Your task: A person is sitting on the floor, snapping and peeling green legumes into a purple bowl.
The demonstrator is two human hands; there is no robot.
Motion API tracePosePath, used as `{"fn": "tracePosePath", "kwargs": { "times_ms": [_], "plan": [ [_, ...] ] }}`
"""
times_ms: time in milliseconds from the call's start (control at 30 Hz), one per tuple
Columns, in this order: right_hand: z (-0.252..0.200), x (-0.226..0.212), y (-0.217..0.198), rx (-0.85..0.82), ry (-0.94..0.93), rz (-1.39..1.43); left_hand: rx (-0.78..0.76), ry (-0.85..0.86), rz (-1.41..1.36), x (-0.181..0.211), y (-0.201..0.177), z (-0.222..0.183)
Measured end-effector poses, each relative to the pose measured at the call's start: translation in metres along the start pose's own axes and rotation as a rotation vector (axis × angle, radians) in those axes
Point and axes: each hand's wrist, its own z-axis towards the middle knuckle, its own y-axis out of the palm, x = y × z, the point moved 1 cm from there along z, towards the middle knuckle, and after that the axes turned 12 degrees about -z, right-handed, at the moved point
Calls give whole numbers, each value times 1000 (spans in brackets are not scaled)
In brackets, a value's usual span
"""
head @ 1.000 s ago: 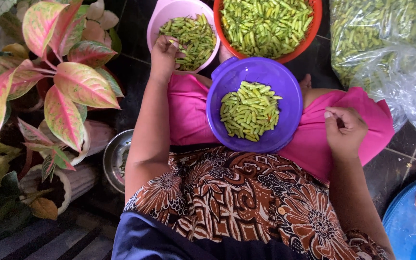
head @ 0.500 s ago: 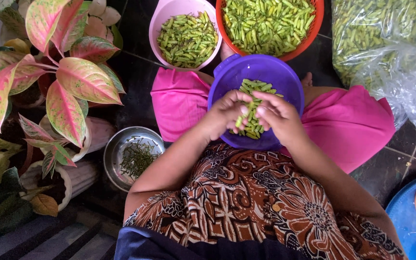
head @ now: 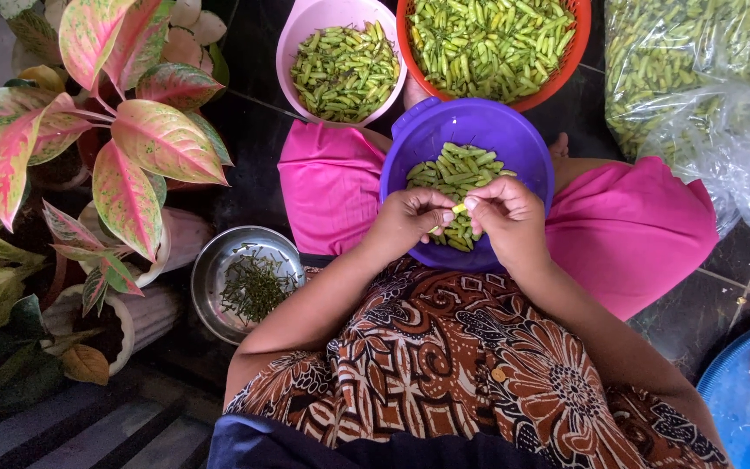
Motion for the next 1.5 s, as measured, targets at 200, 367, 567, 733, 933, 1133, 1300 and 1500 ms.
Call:
{"fn": "tracePosePath", "kwargs": {
  "times_ms": [200, 367, 567, 733, 933, 1133, 1300, 1500],
  "plan": [
    [3, -2, 5, -167, 93, 72, -49, 27, -50, -7, -1, -3],
    [6, 14, 0, -180, 393, 413, -80, 56, -89, -18, 5, -5],
    [7, 33, -2, -269, 499, 565, 90, 206, -267, -13, 4, 5],
    [-9, 37, 23, -341, 357, 383, 189, 341, -340, 4, 23, 3],
    [-9, 18, 33, -283, 287, 314, 210, 347, -352, -9, 24, 7],
    [-14, 10, 25, -266, 302, 339, 190, 318, -381, -30, 4, 7],
    [-15, 7, 26, -270, 410, 285, 211, 751, 417, -11, -9, 5],
    [-3, 14, -2, -70, 237, -12, 610, 707, 784, 64, -102, -50]
  ]
}}
